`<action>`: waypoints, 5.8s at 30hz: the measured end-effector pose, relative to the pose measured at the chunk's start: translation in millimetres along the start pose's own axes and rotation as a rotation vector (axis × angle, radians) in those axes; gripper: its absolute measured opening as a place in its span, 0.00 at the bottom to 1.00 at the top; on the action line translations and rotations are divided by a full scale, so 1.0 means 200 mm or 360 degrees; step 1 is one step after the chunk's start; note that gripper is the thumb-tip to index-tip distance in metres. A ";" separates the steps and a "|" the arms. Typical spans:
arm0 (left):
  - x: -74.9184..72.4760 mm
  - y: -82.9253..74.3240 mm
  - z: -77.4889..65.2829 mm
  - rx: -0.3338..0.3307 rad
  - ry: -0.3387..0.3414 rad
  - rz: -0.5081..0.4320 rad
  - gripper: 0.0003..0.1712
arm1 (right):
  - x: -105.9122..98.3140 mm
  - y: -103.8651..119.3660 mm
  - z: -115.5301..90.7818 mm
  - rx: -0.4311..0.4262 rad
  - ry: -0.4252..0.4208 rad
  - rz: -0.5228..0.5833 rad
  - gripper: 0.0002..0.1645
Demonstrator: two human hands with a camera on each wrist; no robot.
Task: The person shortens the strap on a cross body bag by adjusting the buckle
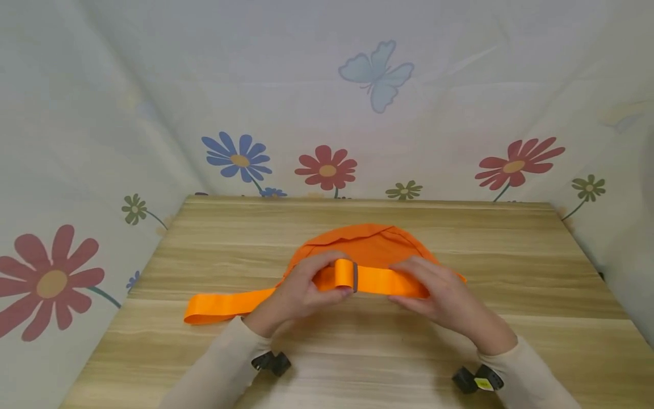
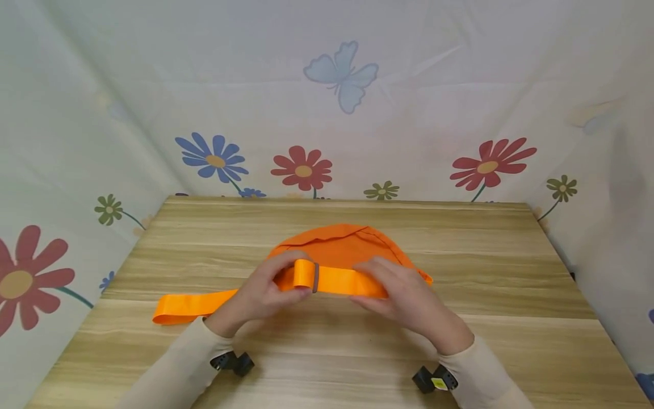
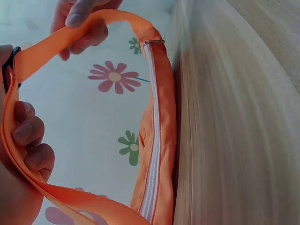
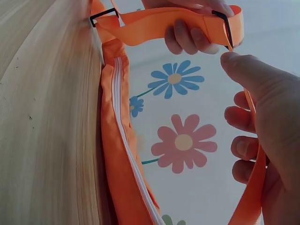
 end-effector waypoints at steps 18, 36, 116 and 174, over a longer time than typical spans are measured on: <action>0.03 0.02 -0.01 0.0000 0.0106 -0.0121 0.33 | 0.05 0.04 0.03 -0.0021 -0.0010 0.0126 0.28; 0.05 0.01 0.00 -0.0083 0.0129 -0.0059 0.38 | 0.08 0.06 0.05 -0.0044 -0.0018 0.0203 0.27; -0.16 -0.02 -0.18 0.0036 0.0163 0.0918 0.31 | 0.06 -0.01 0.02 0.0014 0.0045 0.0040 0.38; 0.16 -0.01 -0.03 -0.0150 0.0311 0.0565 0.33 | 0.04 -0.01 -0.04 0.0001 0.0167 0.0018 0.21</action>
Point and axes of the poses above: each hand's wrist, its own z-axis towards the middle knuckle, its own x-axis out of the palm, y = z × x, the point moved 10 cm from there along z, towards the middle knuckle, and after that the axes turned 4 degrees about x, right-handed, at the moved point
